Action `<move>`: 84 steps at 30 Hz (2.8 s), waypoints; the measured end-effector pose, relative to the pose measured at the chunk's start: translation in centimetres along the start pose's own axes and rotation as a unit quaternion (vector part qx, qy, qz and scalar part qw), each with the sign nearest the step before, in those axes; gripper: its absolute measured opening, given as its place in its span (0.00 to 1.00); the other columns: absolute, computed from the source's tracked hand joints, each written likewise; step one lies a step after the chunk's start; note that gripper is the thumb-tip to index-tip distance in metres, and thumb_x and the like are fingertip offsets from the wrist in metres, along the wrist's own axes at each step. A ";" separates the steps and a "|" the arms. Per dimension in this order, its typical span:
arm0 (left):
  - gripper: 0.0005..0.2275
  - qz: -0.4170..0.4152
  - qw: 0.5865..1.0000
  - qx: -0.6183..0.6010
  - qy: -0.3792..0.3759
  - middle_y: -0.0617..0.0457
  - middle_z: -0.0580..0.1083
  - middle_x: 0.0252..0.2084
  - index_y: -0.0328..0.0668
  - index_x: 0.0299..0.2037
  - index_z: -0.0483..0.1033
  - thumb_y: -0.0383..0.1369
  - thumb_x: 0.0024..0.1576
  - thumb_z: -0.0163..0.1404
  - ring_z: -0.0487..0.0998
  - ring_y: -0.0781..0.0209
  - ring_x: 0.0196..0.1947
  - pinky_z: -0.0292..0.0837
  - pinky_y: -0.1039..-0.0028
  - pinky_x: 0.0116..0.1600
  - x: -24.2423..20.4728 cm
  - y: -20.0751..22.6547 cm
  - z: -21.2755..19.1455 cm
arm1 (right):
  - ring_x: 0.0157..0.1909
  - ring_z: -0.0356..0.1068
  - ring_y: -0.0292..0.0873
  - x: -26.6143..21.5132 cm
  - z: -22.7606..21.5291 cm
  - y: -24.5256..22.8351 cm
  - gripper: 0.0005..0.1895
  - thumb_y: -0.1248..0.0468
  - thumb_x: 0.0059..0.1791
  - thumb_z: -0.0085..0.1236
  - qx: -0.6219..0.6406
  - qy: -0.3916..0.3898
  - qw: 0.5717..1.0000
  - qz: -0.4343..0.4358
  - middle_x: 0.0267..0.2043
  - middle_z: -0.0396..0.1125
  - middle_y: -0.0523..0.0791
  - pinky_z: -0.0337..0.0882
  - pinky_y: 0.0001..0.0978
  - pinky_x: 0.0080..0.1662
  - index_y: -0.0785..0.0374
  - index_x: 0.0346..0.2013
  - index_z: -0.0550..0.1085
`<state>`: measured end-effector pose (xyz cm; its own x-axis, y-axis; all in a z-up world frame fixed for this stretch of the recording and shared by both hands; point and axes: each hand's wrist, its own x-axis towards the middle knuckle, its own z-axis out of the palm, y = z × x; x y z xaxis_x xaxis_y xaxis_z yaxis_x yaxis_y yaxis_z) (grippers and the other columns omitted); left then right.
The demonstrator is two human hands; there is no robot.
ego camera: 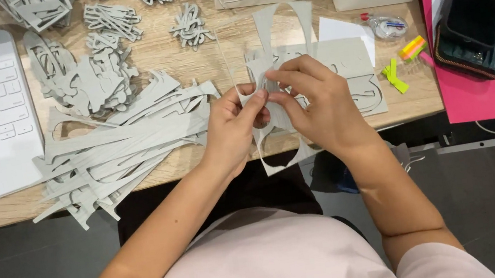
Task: Punching out pre-cut cardboard letters from their frames and sorting them on a desk.
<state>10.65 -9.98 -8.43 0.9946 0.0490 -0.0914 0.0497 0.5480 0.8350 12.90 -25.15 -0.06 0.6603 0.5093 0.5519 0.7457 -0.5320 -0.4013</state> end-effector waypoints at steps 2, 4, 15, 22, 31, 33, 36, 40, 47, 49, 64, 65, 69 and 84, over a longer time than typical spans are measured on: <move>0.05 0.002 1.000 0.004 -0.004 0.51 0.76 0.30 0.32 0.44 0.76 0.27 0.63 0.52 0.75 0.71 0.25 0.77 0.81 0.31 -0.1 0.1 0.0 | 0.37 0.75 0.47 0.0 0.1 0.0 0.09 0.73 0.51 0.65 0.005 -0.012 1.000 0.010 0.38 0.70 0.49 0.78 0.35 0.39 0.70 0.46 0.80; 0.05 -0.001 1.000 0.001 -0.006 0.50 0.75 0.31 0.33 0.43 0.76 0.27 0.63 0.52 0.73 0.72 0.25 0.75 0.81 0.31 0.0 -0.4 0.0 | 0.34 0.74 0.45 0.0 0.1 0.6 0.09 0.72 0.49 0.67 0.007 -0.022 1.000 0.015 0.35 0.69 0.47 0.77 0.35 0.37 0.67 0.44 0.79; 0.04 -0.050 0.998 -0.023 0.008 0.32 0.79 0.49 0.42 0.35 0.71 0.29 0.61 0.52 0.68 0.68 0.22 0.67 0.79 0.31 0.0 1.4 0.6 | 0.39 0.78 0.46 5.9 -4.0 5.0 0.04 0.82 0.55 0.60 0.165 0.004 0.985 0.051 0.36 0.75 0.54 0.82 0.31 0.44 0.75 0.41 0.77; 0.06 -0.065 0.998 -0.006 0.005 0.46 0.76 0.42 0.36 0.48 0.73 0.28 0.63 0.48 0.70 0.66 0.25 0.70 0.78 0.38 -0.3 1.6 0.3 | 0.36 0.73 0.35 12.0 -2.1 11.0 0.08 0.75 0.53 0.55 0.032 0.037 0.998 0.047 0.32 0.73 0.42 0.71 0.28 0.40 0.63 0.33 0.78; 0.04 -0.046 0.999 -0.009 -0.009 0.49 0.71 0.30 0.35 0.45 0.73 0.25 0.63 0.49 0.70 0.64 0.28 0.69 0.77 0.36 0.2 0.3 0.1 | 0.44 0.71 0.48 8.2 -4.0 2.2 0.11 0.69 0.50 0.64 0.009 -0.274 0.956 -0.104 0.47 0.73 0.52 0.73 0.38 0.41 0.65 0.47 0.80; 0.01 -0.021 1.000 -0.009 -0.020 0.52 0.71 0.32 0.38 0.41 0.74 0.25 0.63 0.50 0.73 0.64 0.31 0.67 0.77 0.34 0.2 0.2 0.2 | 0.50 0.70 0.55 5.9 -3.7 1.6 0.19 0.60 0.48 0.67 -0.052 -0.300 0.945 -0.118 0.49 0.71 0.53 0.72 0.48 0.49 0.65 0.51 0.80; 0.04 -0.026 0.999 -0.032 -0.021 0.49 0.69 0.24 0.35 0.43 0.75 0.27 0.64 0.49 0.64 0.66 0.23 0.65 0.75 0.35 0.1 0.3 0.2 | 0.47 0.68 0.51 3.9 -3.6 1.0 0.15 0.61 0.51 0.62 -0.127 -0.268 0.948 -0.120 0.45 0.69 0.45 0.71 0.45 0.41 0.57 0.52 0.80; 0.04 -0.034 0.999 0.005 -0.035 0.55 0.68 0.26 0.37 0.45 0.75 0.28 0.64 0.50 0.69 0.67 0.27 0.65 0.78 0.34 0.1 0.1 0.2 | 0.42 0.71 0.47 3.7 -3.8 0.5 0.08 0.73 0.51 0.58 -0.075 -0.245 0.962 -0.098 0.42 0.68 0.45 0.71 0.39 0.42 0.60 0.42 0.79; 0.07 -0.020 0.994 0.106 -0.037 0.61 0.71 0.24 0.43 0.47 0.78 0.32 0.65 0.49 0.64 0.72 0.22 0.59 0.79 0.29 -0.3 0.7 0.3 | 0.38 0.70 0.45 5.2 -4.9 -0.1 0.09 0.76 0.46 0.60 -0.067 -0.311 0.942 -0.105 0.37 0.69 0.43 0.70 0.37 0.37 0.58 0.31 0.79; 0.07 -0.012 0.993 0.109 -0.040 0.59 0.76 0.30 0.43 0.48 0.78 0.33 0.64 0.50 0.69 0.71 0.26 0.65 0.78 0.36 0.0 0.2 0.2 | 0.36 0.70 0.45 5.6 -5.1 0.3 0.08 0.75 0.45 0.60 -0.056 -0.323 0.939 -0.104 0.34 0.69 0.42 0.69 0.37 0.37 0.58 0.30 0.79; 0.13 -0.065 0.993 0.086 -0.046 0.50 0.79 0.36 0.42 0.58 0.71 0.27 0.64 0.45 0.76 0.66 0.29 0.76 0.75 0.40 -0.5 1.6 0.7 | 0.35 0.73 0.39 14.3 -6.6 0.3 0.03 0.73 0.51 0.68 0.031 -0.221 0.975 -0.006 0.35 0.74 0.51 0.73 0.24 0.38 0.71 0.38 0.80; 0.16 -0.067 0.994 0.076 -0.045 0.45 0.77 0.32 0.42 0.63 0.68 0.26 0.63 0.44 0.79 0.62 0.29 0.79 0.74 0.43 -0.5 1.5 0.5 | 0.37 0.71 0.34 15.0 -5.6 1.2 0.04 0.71 0.54 0.71 -0.012 -0.207 0.976 0.062 0.35 0.74 0.48 0.71 0.22 0.41 0.68 0.41 0.82; 0.20 -0.058 0.996 0.024 -0.059 0.44 0.73 0.49 0.38 0.67 0.60 0.22 0.63 0.38 0.82 0.57 0.41 0.80 0.71 0.50 -0.4 1.1 0.7 | 0.34 0.77 0.40 18.5 -0.7 -2.2 0.02 0.70 0.52 0.65 -0.029 -0.278 0.933 0.228 0.32 0.76 0.50 0.81 0.26 0.43 0.66 0.38 0.81; 0.19 -0.048 0.994 -0.039 -0.093 0.39 0.69 0.53 0.38 0.65 0.59 0.19 0.64 0.39 0.82 0.53 0.42 0.79 0.74 0.49 -0.3 -0.4 0.8 | 0.30 0.73 0.35 25.5 9.3 0.8 0.03 0.66 0.53 0.66 0.004 -0.278 0.940 0.196 0.30 0.74 0.44 0.81 0.27 0.34 0.63 0.37 0.80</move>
<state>10.40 -10.90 -8.31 0.9855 -0.1581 -0.0609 0.1456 0.6067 0.7814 31.13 -6.34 6.92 0.8277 0.5512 -0.1057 0.4343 -0.7483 -0.5014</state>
